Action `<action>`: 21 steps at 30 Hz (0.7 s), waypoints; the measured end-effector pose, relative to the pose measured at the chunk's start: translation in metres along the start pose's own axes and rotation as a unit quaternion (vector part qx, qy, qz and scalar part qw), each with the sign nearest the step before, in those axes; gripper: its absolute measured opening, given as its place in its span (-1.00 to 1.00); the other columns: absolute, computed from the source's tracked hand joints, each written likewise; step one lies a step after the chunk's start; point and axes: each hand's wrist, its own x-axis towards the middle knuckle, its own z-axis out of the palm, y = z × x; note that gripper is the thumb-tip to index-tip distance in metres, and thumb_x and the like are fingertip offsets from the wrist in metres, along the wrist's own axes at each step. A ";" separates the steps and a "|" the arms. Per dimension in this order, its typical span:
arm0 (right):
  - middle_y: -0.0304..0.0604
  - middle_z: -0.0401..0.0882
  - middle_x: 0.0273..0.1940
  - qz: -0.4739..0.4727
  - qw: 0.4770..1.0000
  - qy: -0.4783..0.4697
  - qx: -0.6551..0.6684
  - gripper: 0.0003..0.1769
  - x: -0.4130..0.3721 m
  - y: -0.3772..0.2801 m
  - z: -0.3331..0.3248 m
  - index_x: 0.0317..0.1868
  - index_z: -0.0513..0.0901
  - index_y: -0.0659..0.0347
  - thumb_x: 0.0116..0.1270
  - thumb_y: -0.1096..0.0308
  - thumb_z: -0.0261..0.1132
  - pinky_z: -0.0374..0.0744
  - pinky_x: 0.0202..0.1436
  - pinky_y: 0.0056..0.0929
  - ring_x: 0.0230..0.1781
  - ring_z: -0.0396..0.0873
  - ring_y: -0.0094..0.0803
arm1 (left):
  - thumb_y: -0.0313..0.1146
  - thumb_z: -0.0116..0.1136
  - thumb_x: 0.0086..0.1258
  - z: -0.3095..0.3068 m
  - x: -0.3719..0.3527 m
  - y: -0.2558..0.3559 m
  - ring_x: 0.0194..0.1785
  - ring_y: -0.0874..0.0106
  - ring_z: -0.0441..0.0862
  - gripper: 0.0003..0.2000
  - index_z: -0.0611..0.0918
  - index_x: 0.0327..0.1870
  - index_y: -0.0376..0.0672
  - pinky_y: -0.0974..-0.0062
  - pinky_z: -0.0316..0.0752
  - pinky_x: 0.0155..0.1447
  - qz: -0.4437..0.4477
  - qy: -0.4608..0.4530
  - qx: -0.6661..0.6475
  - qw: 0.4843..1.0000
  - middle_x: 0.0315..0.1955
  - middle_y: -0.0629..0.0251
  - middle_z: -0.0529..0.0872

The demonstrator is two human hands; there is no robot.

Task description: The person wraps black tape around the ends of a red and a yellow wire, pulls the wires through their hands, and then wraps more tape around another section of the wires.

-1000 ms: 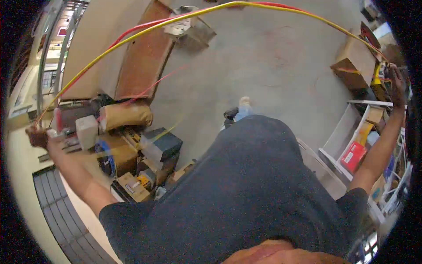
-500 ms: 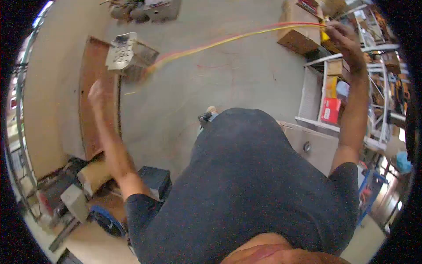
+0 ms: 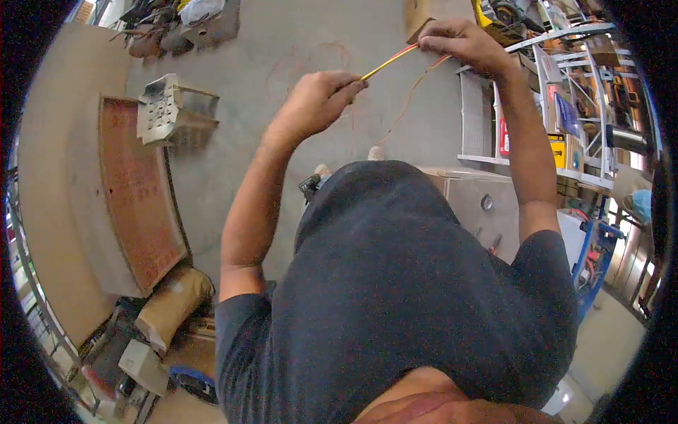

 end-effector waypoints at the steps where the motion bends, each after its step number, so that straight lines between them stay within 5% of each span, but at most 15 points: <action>1: -0.37 0.54 -0.39 0.037 0.999 0.009 0.009 -0.72 -0.003 0.013 -0.010 -0.21 0.68 0.27 0.37 0.19 0.27 0.42 -0.26 -0.57 -0.35 0.44 -0.63 | -0.20 0.06 0.51 -0.004 -0.008 -0.003 -0.23 0.51 0.56 -0.67 0.65 0.02 -0.32 0.51 0.49 -0.09 -0.007 0.000 0.004 1.000 -0.34 0.37 0.68; 4: -0.39 0.53 -0.33 0.076 0.994 0.073 -0.008 -0.71 -0.027 0.055 -0.041 -0.18 0.65 0.28 0.39 0.18 0.22 0.42 -0.19 -0.59 -0.29 0.44 -0.64 | -0.19 0.06 0.50 -0.011 -0.031 -0.018 -0.36 0.57 0.47 -0.69 0.67 -0.06 -0.29 0.57 0.41 -0.26 -0.041 -0.042 -0.045 0.997 -0.47 0.44 0.59; 6: -0.36 0.56 -0.29 0.072 0.982 0.146 -0.092 -0.62 -0.051 0.108 -0.073 -0.13 0.67 0.24 0.38 0.07 0.21 0.42 -0.14 -0.57 -0.24 0.47 -0.59 | -0.21 0.07 0.47 -0.024 -0.054 -0.034 -0.50 0.61 0.32 -0.73 0.70 -0.15 -0.23 0.57 0.29 -0.40 -0.096 0.009 -0.106 0.990 -0.59 0.49 0.47; 10: -0.37 0.55 -0.24 0.164 0.981 0.100 -0.018 -0.65 -0.085 0.175 -0.107 -0.10 0.66 0.22 0.40 0.08 0.20 0.40 0.00 -0.57 -0.15 0.45 -0.59 | -0.21 0.07 0.47 -0.048 -0.082 -0.028 -0.53 0.68 0.23 -0.73 0.70 -0.18 -0.23 0.64 0.16 -0.45 -0.171 0.050 -0.089 0.980 -0.61 0.55 0.41; 21: -0.33 0.64 -0.19 0.125 0.974 0.132 0.138 -0.74 -0.080 0.256 -0.125 -0.07 0.68 0.21 0.43 0.22 0.22 0.45 0.07 -0.53 -0.11 0.54 -0.58 | -0.08 0.03 0.50 -0.044 -0.057 0.017 -0.59 0.69 0.19 -0.62 0.71 -0.13 -0.25 0.67 0.06 -0.52 -0.273 -0.008 -0.248 0.929 -0.58 0.54 0.43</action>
